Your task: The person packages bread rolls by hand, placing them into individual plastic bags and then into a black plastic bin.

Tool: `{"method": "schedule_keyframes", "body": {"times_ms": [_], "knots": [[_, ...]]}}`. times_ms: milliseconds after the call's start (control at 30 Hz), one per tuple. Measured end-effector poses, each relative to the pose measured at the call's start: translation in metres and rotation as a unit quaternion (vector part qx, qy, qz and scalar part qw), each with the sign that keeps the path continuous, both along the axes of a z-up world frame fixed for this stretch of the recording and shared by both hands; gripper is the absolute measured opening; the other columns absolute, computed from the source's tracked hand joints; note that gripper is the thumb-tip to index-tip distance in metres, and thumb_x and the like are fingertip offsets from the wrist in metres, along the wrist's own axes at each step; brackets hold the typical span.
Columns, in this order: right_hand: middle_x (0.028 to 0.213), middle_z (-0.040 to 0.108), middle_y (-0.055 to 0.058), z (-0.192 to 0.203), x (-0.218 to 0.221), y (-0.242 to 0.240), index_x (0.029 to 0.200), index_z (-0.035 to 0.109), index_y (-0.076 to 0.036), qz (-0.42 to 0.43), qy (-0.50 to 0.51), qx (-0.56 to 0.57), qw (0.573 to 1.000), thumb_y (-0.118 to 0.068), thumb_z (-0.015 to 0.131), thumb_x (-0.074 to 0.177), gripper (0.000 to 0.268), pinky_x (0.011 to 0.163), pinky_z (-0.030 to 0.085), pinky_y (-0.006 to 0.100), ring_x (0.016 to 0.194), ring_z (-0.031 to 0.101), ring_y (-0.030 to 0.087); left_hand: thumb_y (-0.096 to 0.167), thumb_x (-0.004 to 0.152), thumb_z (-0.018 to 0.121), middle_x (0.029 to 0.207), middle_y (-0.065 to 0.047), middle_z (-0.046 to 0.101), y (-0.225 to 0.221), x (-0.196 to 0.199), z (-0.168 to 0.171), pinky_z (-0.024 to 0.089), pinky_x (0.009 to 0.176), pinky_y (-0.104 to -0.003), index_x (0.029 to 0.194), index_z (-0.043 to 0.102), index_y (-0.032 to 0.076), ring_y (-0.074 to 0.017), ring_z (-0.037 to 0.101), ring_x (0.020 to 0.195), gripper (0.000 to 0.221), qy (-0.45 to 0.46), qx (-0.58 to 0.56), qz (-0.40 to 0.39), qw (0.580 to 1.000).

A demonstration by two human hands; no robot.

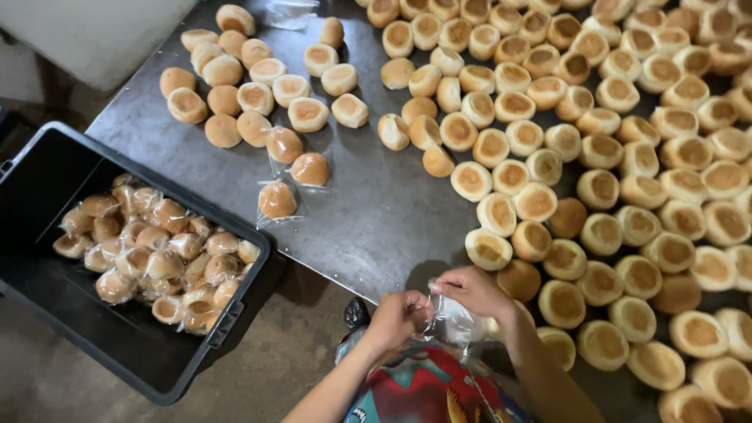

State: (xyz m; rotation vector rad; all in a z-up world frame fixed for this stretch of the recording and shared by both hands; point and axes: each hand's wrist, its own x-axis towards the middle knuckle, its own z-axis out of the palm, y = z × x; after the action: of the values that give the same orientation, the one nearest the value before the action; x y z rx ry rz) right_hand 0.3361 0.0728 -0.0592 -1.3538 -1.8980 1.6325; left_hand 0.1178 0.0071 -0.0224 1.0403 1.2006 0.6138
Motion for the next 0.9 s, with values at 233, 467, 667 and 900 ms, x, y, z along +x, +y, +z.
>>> {"method": "schedule_keyframes", "body": {"times_ms": [233, 467, 667, 900], "knots": [[0.084, 0.075, 0.005, -0.004, -0.014, 0.0, 0.102, 0.077, -0.004, 0.027, 0.007, 0.055, 0.998, -0.029, 0.071, 0.094, 0.027, 0.071, 0.053, 0.027, 0.077, 0.067, 0.008, -0.001, 0.091, 0.067, 0.085, -0.002, 0.073, 0.003, -0.008, -0.052, 0.056, 0.073, -0.025, 0.093, 0.073, 0.001, -0.0068, 0.068, 0.079, 0.007, -0.101, -0.038, -0.031, 0.994], [0.097, 0.076, 0.003, -0.028, -0.036, -0.032, 0.106, 0.076, -0.007, -0.163, 0.12, -0.11, 0.973, -0.021, 0.072, 0.091, 0.02, 0.085, 0.057, 0.036, 0.092, 0.069, 0.017, 0.001, 0.081, 0.075, 0.074, -0.004, 0.06, 0.01, -0.017, -0.045, 0.046, 0.061, -0.029, 0.076, 0.06, 0.004, -0.0121, 0.056, 0.068, 0.016, 0.04, 0.1, 0.069, 0.992], [0.09, 0.068, 0.002, -0.001, -0.046, -0.027, 0.097, 0.06, -0.011, -0.308, 0.435, -0.396, 0.747, -0.01, 0.063, 0.087, 0.01, 0.09, 0.057, 0.044, 0.092, 0.068, 0.02, -0.003, 0.074, 0.071, 0.075, -0.01, 0.053, 0.03, -0.03, -0.011, 0.046, 0.064, -0.036, 0.071, 0.051, 0.004, -0.029, 0.056, 0.071, 0.021, 0.219, 0.348, 0.18, 0.894], [0.098, 0.065, 0.012, -0.014, -0.044, 0.008, 0.13, 0.059, -0.015, -0.214, -0.224, 0.035, 0.95, -0.013, 0.066, 0.1, 0.031, 0.093, 0.055, 0.041, 0.096, 0.067, 0.03, -0.001, 0.074, 0.066, 0.112, -0.011, 0.075, 0.01, -0.022, -0.017, 0.056, 0.08, -0.043, 0.089, 0.077, 0.013, -0.0338, 0.072, 0.096, 0.023, 0.248, 0.329, -0.027, 0.911]]}}
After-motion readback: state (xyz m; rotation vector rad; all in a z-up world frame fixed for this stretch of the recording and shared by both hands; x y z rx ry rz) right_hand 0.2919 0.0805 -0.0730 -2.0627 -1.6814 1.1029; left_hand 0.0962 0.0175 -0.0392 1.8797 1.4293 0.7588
